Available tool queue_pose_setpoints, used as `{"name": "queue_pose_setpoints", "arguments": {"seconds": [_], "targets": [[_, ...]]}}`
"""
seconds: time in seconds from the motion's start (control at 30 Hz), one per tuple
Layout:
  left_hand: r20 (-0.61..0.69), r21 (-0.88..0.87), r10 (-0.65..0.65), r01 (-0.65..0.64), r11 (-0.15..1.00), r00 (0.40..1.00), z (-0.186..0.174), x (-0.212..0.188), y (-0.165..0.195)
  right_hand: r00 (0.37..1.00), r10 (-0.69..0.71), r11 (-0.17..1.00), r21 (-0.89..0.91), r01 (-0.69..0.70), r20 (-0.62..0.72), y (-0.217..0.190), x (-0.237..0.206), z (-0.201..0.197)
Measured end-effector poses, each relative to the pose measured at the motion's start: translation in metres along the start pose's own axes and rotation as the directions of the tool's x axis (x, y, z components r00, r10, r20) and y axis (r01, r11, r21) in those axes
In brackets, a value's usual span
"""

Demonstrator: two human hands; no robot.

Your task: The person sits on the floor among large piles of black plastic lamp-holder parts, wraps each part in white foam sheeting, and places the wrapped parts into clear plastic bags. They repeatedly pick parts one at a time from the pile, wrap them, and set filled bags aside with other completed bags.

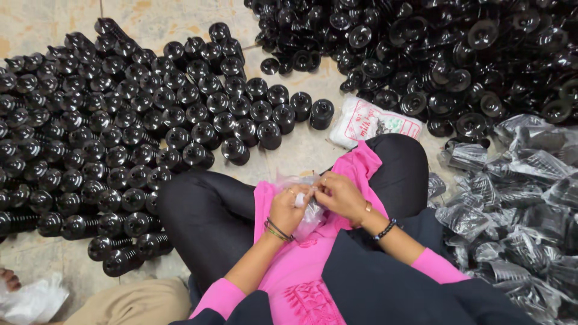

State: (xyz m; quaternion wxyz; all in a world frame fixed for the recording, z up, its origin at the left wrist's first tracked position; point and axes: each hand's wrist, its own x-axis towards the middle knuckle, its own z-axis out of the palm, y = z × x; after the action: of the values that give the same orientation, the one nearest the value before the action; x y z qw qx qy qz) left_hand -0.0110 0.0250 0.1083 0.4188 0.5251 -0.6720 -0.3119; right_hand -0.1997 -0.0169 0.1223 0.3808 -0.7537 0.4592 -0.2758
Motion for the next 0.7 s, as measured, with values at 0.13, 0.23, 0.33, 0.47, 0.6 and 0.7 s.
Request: {"name": "queue_pose_setpoints", "arguments": {"seconds": [0.13, 0.23, 0.33, 0.47, 0.6, 0.7], "targets": [[-0.130, 0.119, 0.080, -0.065, 0.991, 0.988, 0.012, -0.005, -0.015, 0.997, -0.004, 0.987, -0.162, -0.009, -0.075, -0.007, 0.002, 0.007], [-0.031, -0.454, -0.250, 0.210, 0.866, 0.968, 0.017, 0.003, -0.032, 0.975, -0.155, 0.961, -0.254, 0.110, -0.162, -0.018, 0.004, 0.006], [0.246, -0.439, -0.382, 0.454, 0.775, 0.891, 0.005, 0.015, -0.052, 0.835, -0.512, 0.840, -0.319, 0.439, -0.201, -0.023, 0.005, 0.001], [0.484, -0.366, -0.238, 0.442, 0.819, 0.842, -0.016, 0.033, -0.062, 0.872, -0.487, 0.861, -0.195, 0.470, -0.049, -0.016, 0.002, -0.003], [0.299, -0.240, -0.220, 0.296, 0.924, 0.928, -0.012, 0.028, -0.034, 0.971, -0.223, 0.970, 0.075, 0.230, -0.082, 0.001, -0.001, 0.001], [0.046, 0.055, 0.115, -0.118, 0.992, 0.992, -0.002, 0.018, -0.010, 0.997, 0.017, 0.969, 0.245, 0.002, -0.075, 0.011, 0.000, 0.005]]}}
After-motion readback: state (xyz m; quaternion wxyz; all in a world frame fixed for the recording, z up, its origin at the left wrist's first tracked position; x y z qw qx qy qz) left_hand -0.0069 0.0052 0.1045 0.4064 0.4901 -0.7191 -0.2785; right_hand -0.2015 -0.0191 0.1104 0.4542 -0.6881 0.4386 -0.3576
